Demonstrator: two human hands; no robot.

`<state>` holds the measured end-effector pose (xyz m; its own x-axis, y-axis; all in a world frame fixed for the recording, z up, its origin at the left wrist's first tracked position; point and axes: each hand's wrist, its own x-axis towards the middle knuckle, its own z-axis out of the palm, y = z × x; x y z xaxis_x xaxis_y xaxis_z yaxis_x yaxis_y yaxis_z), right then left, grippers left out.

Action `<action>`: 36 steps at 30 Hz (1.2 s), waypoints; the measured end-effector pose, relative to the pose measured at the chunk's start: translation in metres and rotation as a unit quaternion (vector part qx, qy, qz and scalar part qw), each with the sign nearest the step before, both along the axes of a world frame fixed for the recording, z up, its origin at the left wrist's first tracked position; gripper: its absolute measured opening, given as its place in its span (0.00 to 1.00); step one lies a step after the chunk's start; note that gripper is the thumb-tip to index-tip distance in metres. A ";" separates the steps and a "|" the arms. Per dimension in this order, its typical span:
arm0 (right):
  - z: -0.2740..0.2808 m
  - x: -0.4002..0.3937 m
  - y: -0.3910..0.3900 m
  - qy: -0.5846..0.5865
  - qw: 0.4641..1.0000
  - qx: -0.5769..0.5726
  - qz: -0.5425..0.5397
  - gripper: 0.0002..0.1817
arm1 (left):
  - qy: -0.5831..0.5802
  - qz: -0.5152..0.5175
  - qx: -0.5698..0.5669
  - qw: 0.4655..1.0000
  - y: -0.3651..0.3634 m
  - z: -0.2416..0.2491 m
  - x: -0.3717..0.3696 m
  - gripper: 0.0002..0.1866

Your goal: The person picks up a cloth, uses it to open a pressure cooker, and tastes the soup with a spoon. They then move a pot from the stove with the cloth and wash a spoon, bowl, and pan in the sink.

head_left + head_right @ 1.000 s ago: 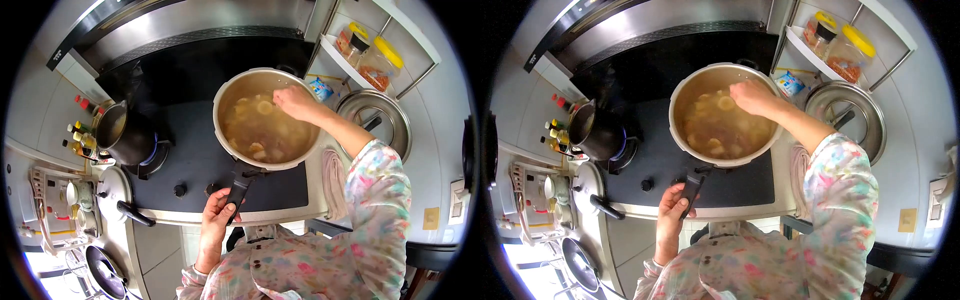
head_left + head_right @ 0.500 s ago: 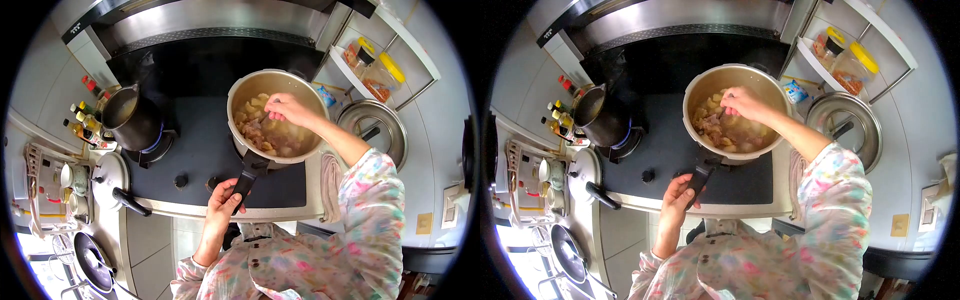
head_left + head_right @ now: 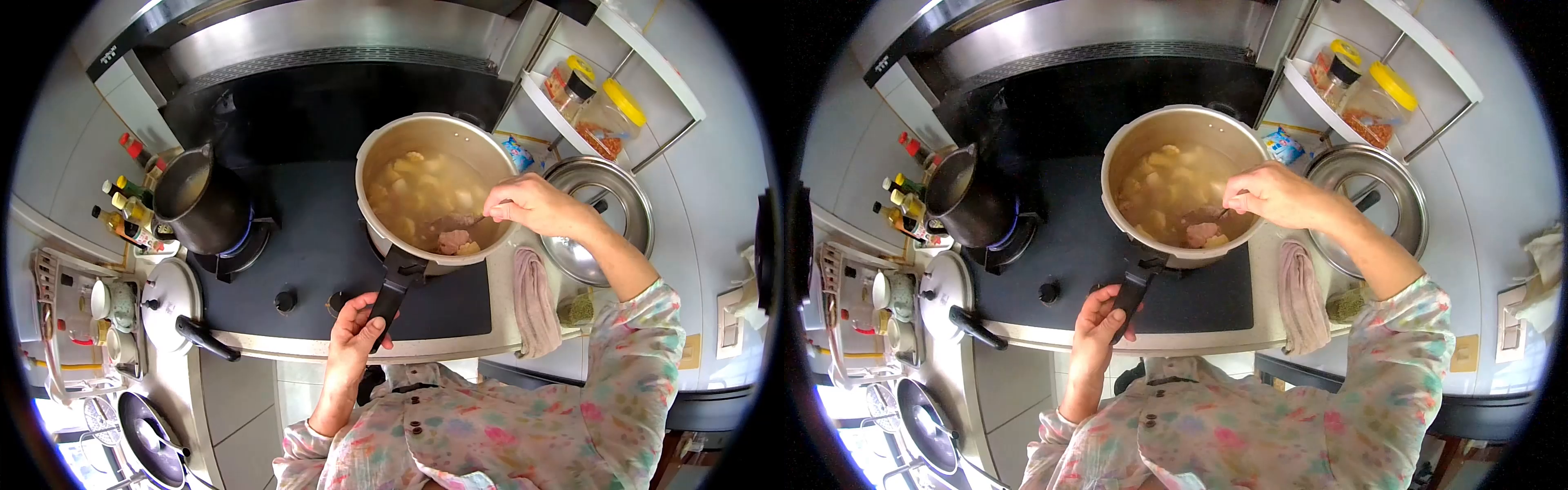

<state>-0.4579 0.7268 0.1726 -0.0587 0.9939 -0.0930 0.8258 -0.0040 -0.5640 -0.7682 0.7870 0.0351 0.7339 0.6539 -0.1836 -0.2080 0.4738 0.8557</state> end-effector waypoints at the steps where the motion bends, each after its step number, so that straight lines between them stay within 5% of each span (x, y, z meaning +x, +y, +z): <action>1: 0.000 0.001 0.002 -0.012 1.000 -0.005 0.016 0.08 | 0.003 -0.001 0.001 1.000 0.000 0.001 0.000 0.18; 10: -0.051 -0.006 0.050 -0.069 0.982 -0.045 0.171 0.07 | 0.011 -0.002 -0.010 1.000 0.000 0.002 -0.001 0.18; 15: -0.066 -0.017 0.068 -0.117 0.965 0.091 0.216 0.02 | 0.011 0.000 -0.015 1.000 0.000 0.001 -0.001 0.18; 19: -0.084 0.007 0.089 -0.243 0.952 0.094 0.159 0.01 | 0.020 -0.001 -0.017 1.000 0.001 0.005 -0.001 0.18; 23: -0.069 0.018 0.086 -0.203 0.969 0.119 0.078 0.02 | 0.016 -0.002 -0.017 1.000 0.001 0.003 -0.001 0.18; 31: -0.064 0.033 0.072 -0.235 0.968 -0.048 -0.070 0.07 | 0.013 -0.001 -0.004 1.000 0.001 0.003 0.000 0.18; 36: -0.053 0.008 0.069 0.003 0.969 -0.133 -0.209 0.09 | 0.008 0.002 -0.001 1.000 0.000 0.003 0.001 0.18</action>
<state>-0.4501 0.7956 0.1195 0.3419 0.8719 -0.3506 0.7173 -0.4832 -0.5020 -0.7673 0.7873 0.0382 0.7287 0.6561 -0.1964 -0.1958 0.4744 0.8582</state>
